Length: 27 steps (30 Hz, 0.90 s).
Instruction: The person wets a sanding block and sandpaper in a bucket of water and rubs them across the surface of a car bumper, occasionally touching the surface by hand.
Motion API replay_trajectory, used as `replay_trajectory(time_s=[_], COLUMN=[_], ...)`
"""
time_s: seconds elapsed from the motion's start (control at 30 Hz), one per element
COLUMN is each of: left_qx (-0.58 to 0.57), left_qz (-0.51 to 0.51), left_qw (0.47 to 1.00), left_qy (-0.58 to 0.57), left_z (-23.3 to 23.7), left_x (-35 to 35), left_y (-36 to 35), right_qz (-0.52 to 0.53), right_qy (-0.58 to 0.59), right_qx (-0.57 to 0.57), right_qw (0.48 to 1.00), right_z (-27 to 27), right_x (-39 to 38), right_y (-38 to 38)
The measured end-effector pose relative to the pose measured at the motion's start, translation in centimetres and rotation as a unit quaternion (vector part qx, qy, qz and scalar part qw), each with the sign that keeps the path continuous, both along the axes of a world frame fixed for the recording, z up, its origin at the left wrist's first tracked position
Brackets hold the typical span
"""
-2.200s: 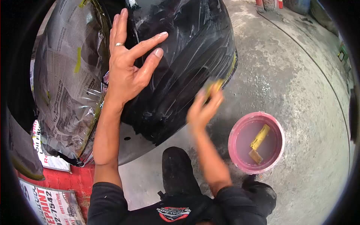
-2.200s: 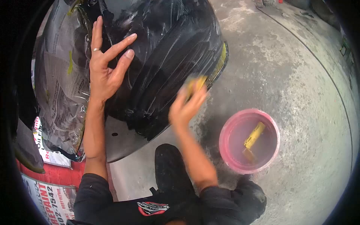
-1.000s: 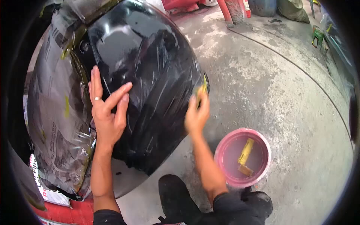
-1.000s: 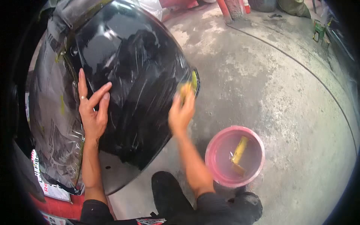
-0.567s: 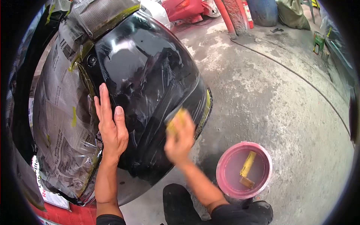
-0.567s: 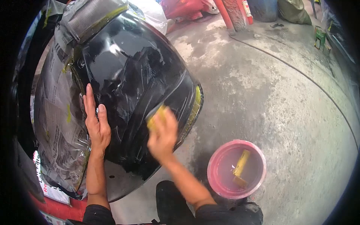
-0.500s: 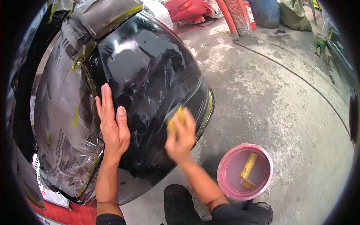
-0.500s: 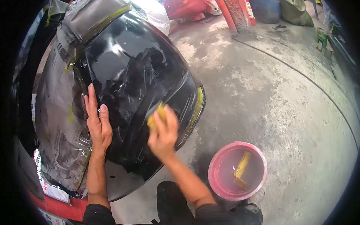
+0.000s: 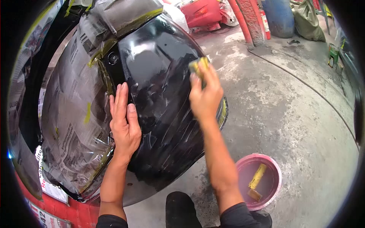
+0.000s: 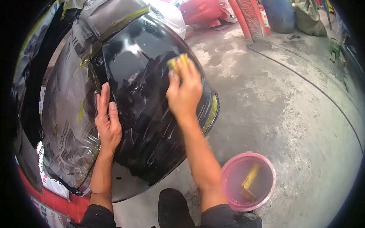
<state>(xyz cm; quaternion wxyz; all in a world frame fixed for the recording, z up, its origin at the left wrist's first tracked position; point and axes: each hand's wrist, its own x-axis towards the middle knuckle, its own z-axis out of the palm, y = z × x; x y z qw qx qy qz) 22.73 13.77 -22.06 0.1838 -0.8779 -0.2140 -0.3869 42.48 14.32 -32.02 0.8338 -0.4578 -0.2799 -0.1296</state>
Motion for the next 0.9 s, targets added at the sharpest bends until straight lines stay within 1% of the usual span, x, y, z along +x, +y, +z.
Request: replay_trajectory(time_s=[0.03, 0.1, 0.13, 0.17, 0.2, 0.3, 0.33, 0.37, 0.4, 0.43, 0.47, 0.5, 0.53, 0.57, 0.6, 0.63, 0.7, 0.73, 0.77, 0.8, 0.83, 0.87, 0.9], left_qx=[-0.008, -0.015, -0.022, -0.029, -0.046, -0.052, -0.035, -0.044, -0.044, -0.041, -0.016, -0.023, 0.019, 0.064, 0.070, 0.071, 0.051, 0.043, 0.038, 0.014, -0.008, -0.010, -0.016], left_qz=[-0.012, 0.000, -0.010, -0.020, -0.032, -0.020, -0.034, -0.055, -0.050, -0.052, -0.051, -0.053, -0.049, -0.044, -0.042, -0.043, -0.004, -0.005, -0.009, -0.026, -0.045, -0.047, -0.056], left_qw=[1.000, 1.000, 1.000, 0.999, 0.998, 0.998, 0.999, 0.997, 0.997, 0.998, 0.998, 0.998, 0.998, 0.994, 0.989, 0.986, 0.995, 0.995, 0.996, 0.995, 0.992, 0.991, 0.991], left_qy=[-0.008, -0.008, -0.009, -0.013, -0.014, -0.027, -0.019, -0.043, -0.027, -0.020, 0.017, 0.008, -0.031, -0.071, -0.120, -0.143, -0.086, -0.095, -0.080, -0.096, -0.114, -0.127, -0.120], left_z=[0.0, -0.1, 0.0, 0.1, 0.1, 0.4, 0.4, 0.1, 0.1, 0.2, 0.3, 0.2, 0.5, 0.9, 1.2, 1.5, 1.7, 1.8, 1.3, 1.0, 1.0, 1.1, 1.1], left_x=[0.2, -0.1, -0.2, -0.3, -0.6, -0.3, -0.2, -0.1, -0.2, 0.2, 0.0, 0.0, 0.1, 0.2, 0.0, -0.3, -0.8, -0.2, -0.2, 0.0, 0.1, 0.0, 0.0], left_y=[0.1, 0.0, 0.2, 0.5, 0.6, -0.2, -0.2, 0.2, 0.0, 0.2, 0.3, 0.1, 0.1, 0.2, 0.6, 0.9, 1.3, 1.0, 1.6, 1.7, 1.8, 2.0, 2.2], right_qz=[0.046, -0.013, -0.029, -0.045, -0.042, -0.105, 0.058, 0.117, 0.118, 0.090, 0.065, -0.011, -0.013, -0.035, 0.000, 0.005, -0.044, -0.035, 0.056, 0.033, 0.001, -0.026, -0.054], right_qy=[0.036, 0.032, -0.068, -0.120, -0.124, -0.130, 0.100, 0.144, 0.141, 0.083, 0.025, -0.018, -0.037, -0.109, -0.127, -0.116, -0.128, -0.081, -0.011, 0.020, -0.035, -0.061, -0.084], right_qx=[0.013, -0.001, 0.029, 0.053, 0.056, 0.006, -0.071, -0.100, -0.099, -0.086, -0.082, -0.078, -0.064, -0.025, 0.007, 0.006, -0.005, -0.009, -0.029, -0.040, -0.061, -0.073, -0.087], right_qw=[0.998, 0.999, 0.997, 0.990, 0.990, 0.986, 0.991, 0.977, 0.978, 0.989, 0.994, 0.997, 0.997, 0.993, 0.992, 0.993, 0.991, 0.996, 0.998, 0.998, 0.998, 0.995, 0.991], right_z=[0.6, 0.0, -0.4, -0.9, -0.7, 0.1, 0.9, 1.0, 0.3, -0.3, -1.4, -2.1, -3.1, -3.8, -4.5, -4.5, -0.9, 1.7, 3.5, 4.3, 4.4, 3.6, 1.7], right_x=[0.7, -2.2, -5.4, -10.1, -9.8, -4.9, -0.7, 3.7, 3.5, 3.6, 3.2, -0.1, -4.5, -8.6, -11.9, -12.0, -7.3, -4.2, -1.1, 0.8, 0.4, -1.4, -4.5], right_y=[0.2, -0.4, -2.8, -3.8, -3.5, -1.7, -0.9, 0.9, 1.2, 1.1, 0.3, -0.8, -1.9, -3.5, -4.6, -4.6, -3.4, -2.2, -1.1, 0.6, -0.1, -1.2, -2.5])
